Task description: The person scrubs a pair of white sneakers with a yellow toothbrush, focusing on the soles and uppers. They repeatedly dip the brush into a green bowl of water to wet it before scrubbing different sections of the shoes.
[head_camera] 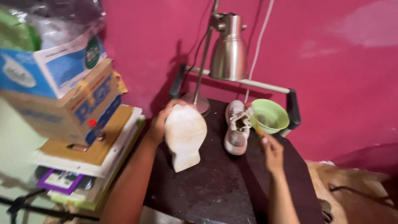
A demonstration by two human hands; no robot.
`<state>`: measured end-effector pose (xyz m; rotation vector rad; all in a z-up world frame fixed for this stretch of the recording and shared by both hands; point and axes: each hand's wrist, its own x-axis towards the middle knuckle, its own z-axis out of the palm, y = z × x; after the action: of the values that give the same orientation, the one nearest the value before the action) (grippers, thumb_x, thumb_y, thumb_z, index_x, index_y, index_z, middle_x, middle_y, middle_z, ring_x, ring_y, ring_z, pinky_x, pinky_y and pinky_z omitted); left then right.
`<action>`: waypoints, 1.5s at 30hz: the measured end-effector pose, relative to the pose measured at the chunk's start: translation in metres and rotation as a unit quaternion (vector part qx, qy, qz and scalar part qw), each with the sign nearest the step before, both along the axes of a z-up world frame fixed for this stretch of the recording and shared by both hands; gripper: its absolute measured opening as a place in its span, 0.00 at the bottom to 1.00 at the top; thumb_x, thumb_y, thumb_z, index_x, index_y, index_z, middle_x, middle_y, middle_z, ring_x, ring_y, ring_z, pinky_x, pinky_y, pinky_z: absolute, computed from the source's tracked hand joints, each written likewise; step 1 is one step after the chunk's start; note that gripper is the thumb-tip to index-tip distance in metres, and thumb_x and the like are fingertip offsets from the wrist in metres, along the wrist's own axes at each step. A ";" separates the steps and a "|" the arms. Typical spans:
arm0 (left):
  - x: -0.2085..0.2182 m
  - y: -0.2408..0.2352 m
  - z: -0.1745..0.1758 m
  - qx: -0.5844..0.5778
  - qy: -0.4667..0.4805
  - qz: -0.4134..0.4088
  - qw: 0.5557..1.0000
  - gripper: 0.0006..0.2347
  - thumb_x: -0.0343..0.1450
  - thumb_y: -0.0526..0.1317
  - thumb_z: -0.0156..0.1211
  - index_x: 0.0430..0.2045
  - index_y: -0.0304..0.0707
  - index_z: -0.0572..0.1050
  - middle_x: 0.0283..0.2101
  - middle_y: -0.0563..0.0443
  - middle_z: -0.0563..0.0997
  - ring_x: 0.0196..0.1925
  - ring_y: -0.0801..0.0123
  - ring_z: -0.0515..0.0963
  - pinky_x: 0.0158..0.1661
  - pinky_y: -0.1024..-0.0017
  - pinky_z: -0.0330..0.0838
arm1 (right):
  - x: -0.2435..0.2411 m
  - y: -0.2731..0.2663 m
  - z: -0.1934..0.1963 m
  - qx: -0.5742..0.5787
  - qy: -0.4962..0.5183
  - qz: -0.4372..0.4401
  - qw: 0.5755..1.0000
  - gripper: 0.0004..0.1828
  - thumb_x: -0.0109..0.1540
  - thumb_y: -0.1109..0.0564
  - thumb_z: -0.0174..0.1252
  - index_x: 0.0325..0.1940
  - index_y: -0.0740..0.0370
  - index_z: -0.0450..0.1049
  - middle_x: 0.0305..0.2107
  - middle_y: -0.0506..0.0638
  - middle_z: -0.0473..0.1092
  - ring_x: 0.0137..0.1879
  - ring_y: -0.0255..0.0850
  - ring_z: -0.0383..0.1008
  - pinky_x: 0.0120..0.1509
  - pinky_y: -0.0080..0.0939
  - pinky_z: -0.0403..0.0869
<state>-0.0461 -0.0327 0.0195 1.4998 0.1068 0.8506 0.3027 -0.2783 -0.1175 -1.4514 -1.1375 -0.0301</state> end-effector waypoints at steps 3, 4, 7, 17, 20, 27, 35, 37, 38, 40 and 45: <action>0.000 0.007 -0.022 -0.023 -0.077 -0.055 0.995 0.23 0.73 0.53 0.36 0.54 0.36 0.68 0.57 0.29 0.78 0.53 0.52 0.81 0.59 0.62 0.69 | 0.011 -0.014 0.080 -0.074 -0.101 -0.118 0.985 0.15 0.71 0.65 0.50 0.58 0.75 0.76 0.50 0.76 0.73 0.59 0.73 0.71 0.66 0.67 0.67; 0.002 0.008 -0.026 -0.024 -0.079 -0.062 0.995 0.23 0.73 0.53 0.36 0.54 0.36 0.68 0.57 0.29 0.78 0.53 0.52 0.81 0.59 0.62 0.69 | 0.043 -0.010 0.073 -0.075 -0.102 -0.124 0.984 0.15 0.71 0.65 0.50 0.58 0.75 0.76 0.50 0.76 0.73 0.59 0.73 0.71 0.66 0.67 0.67; 0.008 0.011 -0.036 -0.034 -0.112 -0.090 0.989 0.22 0.73 0.53 0.38 0.53 0.34 0.68 0.58 0.26 0.76 0.55 0.49 0.80 0.58 0.59 0.70 | 0.127 0.004 0.049 -0.351 -0.051 -0.287 0.890 0.16 0.69 0.45 0.54 0.59 0.40 0.80 0.44 0.63 0.79 0.55 0.66 0.77 0.61 0.65 0.74; 0.018 -0.011 -0.034 -0.012 -0.122 -0.089 0.988 0.22 0.73 0.51 0.42 0.48 0.27 0.70 0.55 0.23 0.77 0.55 0.46 0.80 0.58 0.53 0.69 | 0.151 0.058 0.034 -0.526 -0.110 -0.339 0.772 0.20 0.58 0.54 0.53 0.46 0.64 0.85 0.41 0.67 0.80 0.51 0.64 0.81 0.51 0.63 0.78; 0.019 -0.011 -0.033 -0.014 -0.116 -0.092 0.989 0.23 0.72 0.51 0.43 0.48 0.26 0.70 0.55 0.23 0.77 0.54 0.45 0.80 0.57 0.53 0.70 | 0.159 0.058 0.027 -0.521 -0.114 -0.349 0.770 0.20 0.59 0.55 0.53 0.46 0.67 0.84 0.41 0.67 0.80 0.51 0.64 0.81 0.51 0.64 0.78; 0.028 -0.007 -0.030 -0.035 -0.099 -0.092 0.990 0.23 0.72 0.51 0.42 0.50 0.27 0.69 0.56 0.25 0.77 0.55 0.47 0.80 0.56 0.54 0.70 | 0.149 0.035 0.039 -0.463 -0.089 -0.345 0.811 0.19 0.62 0.53 0.53 0.52 0.48 0.84 0.42 0.65 0.80 0.50 0.67 0.80 0.52 0.64 0.79; 0.043 0.001 -0.031 -0.046 -0.091 -0.099 0.990 0.23 0.73 0.50 0.40 0.52 0.25 0.68 0.56 0.22 0.76 0.55 0.46 0.80 0.56 0.53 0.72 | 0.118 0.013 0.055 -0.404 -0.078 -0.338 0.846 0.20 0.65 0.55 0.50 0.57 0.51 0.81 0.47 0.68 0.77 0.53 0.69 0.78 0.57 0.66 0.77; 0.045 0.000 -0.031 -0.052 -0.089 -0.097 0.990 0.23 0.73 0.50 0.40 0.52 0.25 0.68 0.56 0.23 0.76 0.55 0.47 0.80 0.56 0.53 0.72 | 0.120 0.014 0.054 -0.398 -0.081 -0.336 0.850 0.20 0.66 0.56 0.50 0.59 0.53 0.81 0.49 0.69 0.76 0.54 0.70 0.77 0.59 0.67 0.76; 0.045 0.001 -0.033 -0.061 -0.093 -0.101 0.989 0.23 0.73 0.50 0.41 0.52 0.26 0.68 0.56 0.23 0.76 0.54 0.47 0.81 0.55 0.53 0.74 | 0.122 0.015 0.053 -0.410 -0.082 -0.332 0.846 0.21 0.65 0.56 0.49 0.58 0.51 0.81 0.48 0.67 0.76 0.54 0.69 0.78 0.58 0.66 0.77; 0.046 0.004 -0.036 -0.069 -0.096 -0.104 0.988 0.24 0.72 0.51 0.42 0.52 0.26 0.68 0.56 0.23 0.76 0.53 0.47 0.81 0.53 0.53 0.75 | 0.135 0.018 0.045 -0.422 -0.083 -0.326 0.842 0.21 0.65 0.56 0.49 0.58 0.49 0.81 0.46 0.66 0.77 0.53 0.69 0.78 0.57 0.66 0.77; 0.047 0.009 -0.041 -0.091 -0.100 -0.106 0.985 0.25 0.72 0.52 0.44 0.52 0.25 0.67 0.56 0.21 0.75 0.51 0.46 0.82 0.52 0.50 0.76 | 0.153 0.033 0.032 -0.461 -0.123 -0.327 0.815 0.18 0.60 0.57 0.54 0.50 0.47 0.85 0.39 0.63 0.80 0.48 0.65 0.81 0.51 0.61 0.80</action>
<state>0.0012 -0.0237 -0.0220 1.2237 -0.1195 0.7925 0.4554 -0.2451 -0.0859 -2.7455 -0.7979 -0.1706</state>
